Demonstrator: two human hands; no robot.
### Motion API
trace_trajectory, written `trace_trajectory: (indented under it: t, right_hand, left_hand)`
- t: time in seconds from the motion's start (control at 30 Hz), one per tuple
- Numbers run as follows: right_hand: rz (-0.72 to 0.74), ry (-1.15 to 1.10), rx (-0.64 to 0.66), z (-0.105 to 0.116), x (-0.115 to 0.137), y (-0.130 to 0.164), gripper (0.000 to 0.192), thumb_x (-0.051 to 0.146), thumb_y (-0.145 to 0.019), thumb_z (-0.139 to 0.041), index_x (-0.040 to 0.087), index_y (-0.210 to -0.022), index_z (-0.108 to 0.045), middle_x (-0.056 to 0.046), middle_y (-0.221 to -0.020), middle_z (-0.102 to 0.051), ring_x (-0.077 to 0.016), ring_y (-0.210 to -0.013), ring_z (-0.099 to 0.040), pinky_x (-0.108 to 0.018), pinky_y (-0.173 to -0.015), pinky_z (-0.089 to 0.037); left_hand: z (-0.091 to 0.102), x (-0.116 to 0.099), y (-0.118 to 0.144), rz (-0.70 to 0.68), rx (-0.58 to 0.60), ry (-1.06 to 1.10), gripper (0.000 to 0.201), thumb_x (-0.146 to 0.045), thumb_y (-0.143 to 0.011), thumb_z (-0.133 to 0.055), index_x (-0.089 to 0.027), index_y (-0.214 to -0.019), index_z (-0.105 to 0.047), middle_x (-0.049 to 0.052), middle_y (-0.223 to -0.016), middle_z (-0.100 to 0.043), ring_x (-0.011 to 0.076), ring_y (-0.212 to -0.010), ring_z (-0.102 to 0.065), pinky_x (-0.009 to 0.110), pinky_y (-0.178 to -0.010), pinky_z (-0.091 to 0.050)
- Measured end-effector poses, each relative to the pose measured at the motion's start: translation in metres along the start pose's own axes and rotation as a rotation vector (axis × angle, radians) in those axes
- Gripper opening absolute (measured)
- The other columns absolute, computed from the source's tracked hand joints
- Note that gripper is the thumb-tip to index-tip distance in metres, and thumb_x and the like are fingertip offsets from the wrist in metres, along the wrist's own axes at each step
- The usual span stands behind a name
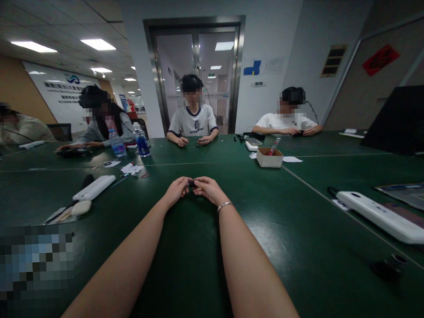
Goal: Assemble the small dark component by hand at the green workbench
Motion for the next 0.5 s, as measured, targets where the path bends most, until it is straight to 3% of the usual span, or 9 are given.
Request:
trace_trajectory:
  t: [0.13,0.5]
  right_hand:
    - [0.002,-0.014,-0.005,0.0006,-0.0003,-0.0004,0.01,0.007,-0.082,-0.058,0.011,-0.091,-0.057,-0.007,-0.078,-0.066,-0.0096,-0.052,-0.063,-0.019,-0.053,-0.054]
    - [-0.002,0.003,-0.007,0.0013,-0.0007,-0.0007,0.011,0.008,-0.081,-0.059,0.012,-0.091,-0.057,-0.007,-0.082,-0.066,-0.0098,-0.054,-0.063,-0.019,-0.054,-0.054]
  left_hand:
    - [0.0001,-0.0012,0.0006,-0.013,0.01,0.001,0.025,-0.029,-0.081,-0.051,-0.013,-0.098,-0.059,-0.003,-0.059,-0.052,0.005,-0.041,-0.041,0.017,-0.039,-0.029]
    - [0.0004,0.0,0.0001,-0.002,0.013,-0.013,0.029,-0.032,-0.085,-0.043,-0.012,-0.098,-0.06,-0.002,-0.054,-0.051,0.0061,-0.04,-0.041,0.017,-0.039,-0.029]
Point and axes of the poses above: each hand's wrist, its own y-axis away from the middle knuckle, its own z-axis out of the back of the hand, x = y × z, the point moved 5 cm from there along -y, towards the middle knuckle
